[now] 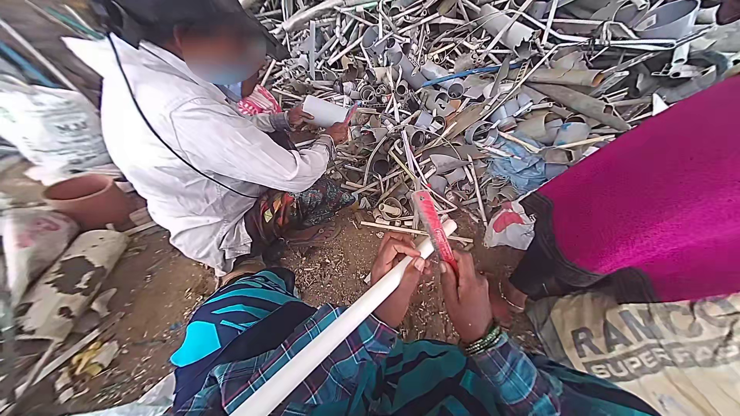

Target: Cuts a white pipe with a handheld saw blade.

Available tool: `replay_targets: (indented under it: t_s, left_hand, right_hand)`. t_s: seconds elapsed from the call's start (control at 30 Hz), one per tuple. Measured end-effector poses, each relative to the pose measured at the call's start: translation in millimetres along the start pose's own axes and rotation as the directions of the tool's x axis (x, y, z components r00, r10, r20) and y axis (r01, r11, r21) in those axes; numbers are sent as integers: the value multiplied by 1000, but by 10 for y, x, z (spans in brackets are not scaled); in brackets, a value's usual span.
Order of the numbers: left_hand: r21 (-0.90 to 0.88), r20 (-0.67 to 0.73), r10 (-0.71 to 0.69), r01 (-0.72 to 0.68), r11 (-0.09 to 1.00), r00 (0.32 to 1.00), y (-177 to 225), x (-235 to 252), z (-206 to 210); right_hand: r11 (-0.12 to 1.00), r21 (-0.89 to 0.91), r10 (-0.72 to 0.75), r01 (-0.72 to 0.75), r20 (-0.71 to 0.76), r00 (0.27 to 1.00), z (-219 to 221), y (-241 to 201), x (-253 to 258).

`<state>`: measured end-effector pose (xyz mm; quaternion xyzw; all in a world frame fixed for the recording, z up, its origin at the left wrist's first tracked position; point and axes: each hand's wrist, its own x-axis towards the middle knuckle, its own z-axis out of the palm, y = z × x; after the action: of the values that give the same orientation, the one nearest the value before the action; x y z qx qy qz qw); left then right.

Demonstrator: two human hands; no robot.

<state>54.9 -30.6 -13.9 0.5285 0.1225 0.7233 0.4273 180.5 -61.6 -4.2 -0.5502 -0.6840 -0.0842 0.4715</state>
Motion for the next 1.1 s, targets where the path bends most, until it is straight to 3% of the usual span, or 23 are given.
replay_targets:
  t_s: [0.17,0.33,0.5,0.67,0.83,1.0,1.1]
  left_hand:
    - [69,26,20,-22,997,999,4,28,-1]
    - [203,131,116,-141,969,985,-45,74,-34]
    - [246,221,178,-231,941,959,-86,80,-53]
    - [261,248,166,-231,937,954,-109,72,-54]
    - [265,297,191,-273,925,935,-117,79,-77]
    - [283,317,184,-278,918,930,-125,97,-94]
    - [285,342,182,-286,915,922,-100,118,-101]
  right_hand:
    - [966,85,236,-244,91,967,-69,242,149]
    - [1000,15,-18,17,25,1000,-64,7,5]
    - [969,65,229,-237,114,967,-144,261,153]
    - [1000,2,8,-8,60,998,-132,-4,23]
    - [968,-24,252,-251,159,955,-237,261,207]
    - [997,-62,50,-44,105,993,-161,28,30]
    - [988,-46,153,-148,142,978,-202,161,138]
